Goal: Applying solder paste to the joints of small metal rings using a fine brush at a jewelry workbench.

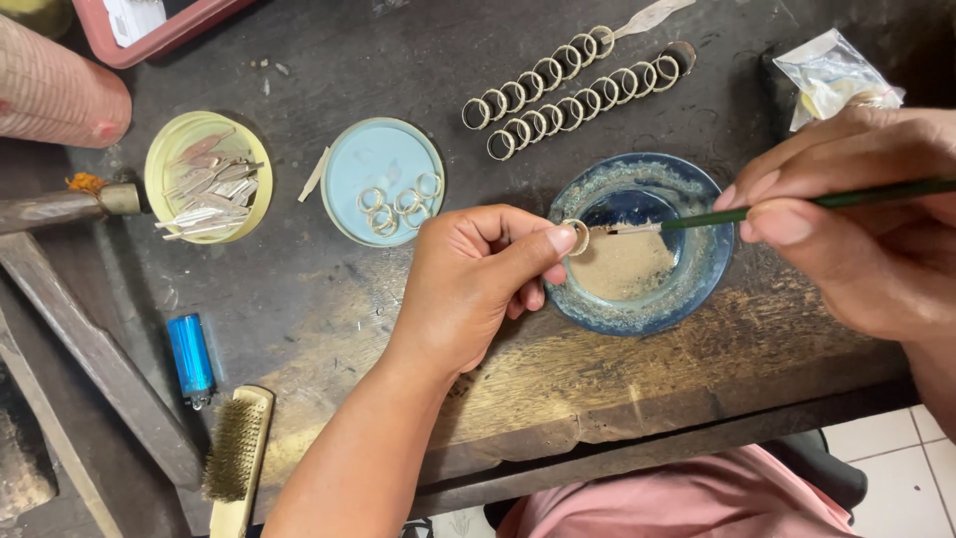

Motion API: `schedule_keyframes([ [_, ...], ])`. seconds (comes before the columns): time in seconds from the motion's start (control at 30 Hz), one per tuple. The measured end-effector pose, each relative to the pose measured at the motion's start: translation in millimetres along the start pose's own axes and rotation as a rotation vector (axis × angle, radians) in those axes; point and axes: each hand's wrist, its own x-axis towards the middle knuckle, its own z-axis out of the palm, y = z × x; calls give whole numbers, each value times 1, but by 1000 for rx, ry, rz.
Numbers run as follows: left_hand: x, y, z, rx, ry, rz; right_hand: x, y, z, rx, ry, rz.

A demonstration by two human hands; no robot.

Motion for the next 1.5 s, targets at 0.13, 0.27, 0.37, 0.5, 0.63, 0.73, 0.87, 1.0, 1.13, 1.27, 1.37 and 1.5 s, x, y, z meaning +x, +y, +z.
schedule_keyframes([
  [0.13, -1, 1, 0, 4, 4, -12, 0, -3, 0, -5, -38, -61],
  [0.27, -1, 1, 0, 13, 19, -31, 3, -9, 0, -37, -67, -87],
  [0.37, -1, 1, 0, 17, 13, -27, 8, -3, 0, -80, -108, -220],
  [0.5, -1, 1, 0, 19, 14, -23, 10, -4, 3, -74, -81, -215],
  [0.63, -1, 1, 1, 31, 19, -27, 12, -5, 4, -79, -88, -246],
  [0.73, -1, 1, 1, 22, 16, -28, 11, -5, 6, -73, -87, -236],
  [0.87, -1, 0, 1, 19, 11, -20, 9, -1, 7, -73, -73, -247],
  [1.0, -1, 0, 0, 42, 15, -13, 12, -7, 7, -74, -81, -234],
  [1.13, -1, 0, 0, 46, 3, -5, 13, -9, 5, -96, -112, -246],
  [1.27, -1, 1, 1, 50, 8, -9, 10, -3, 6, -70, -77, -264],
  [1.37, -1, 0, 0, 63, 2, 1, 10, -5, 8, -54, -79, -244],
  [1.5, -2, 1, 0, 70, 7, -1, 12, -9, 6, -57, -105, -236],
])
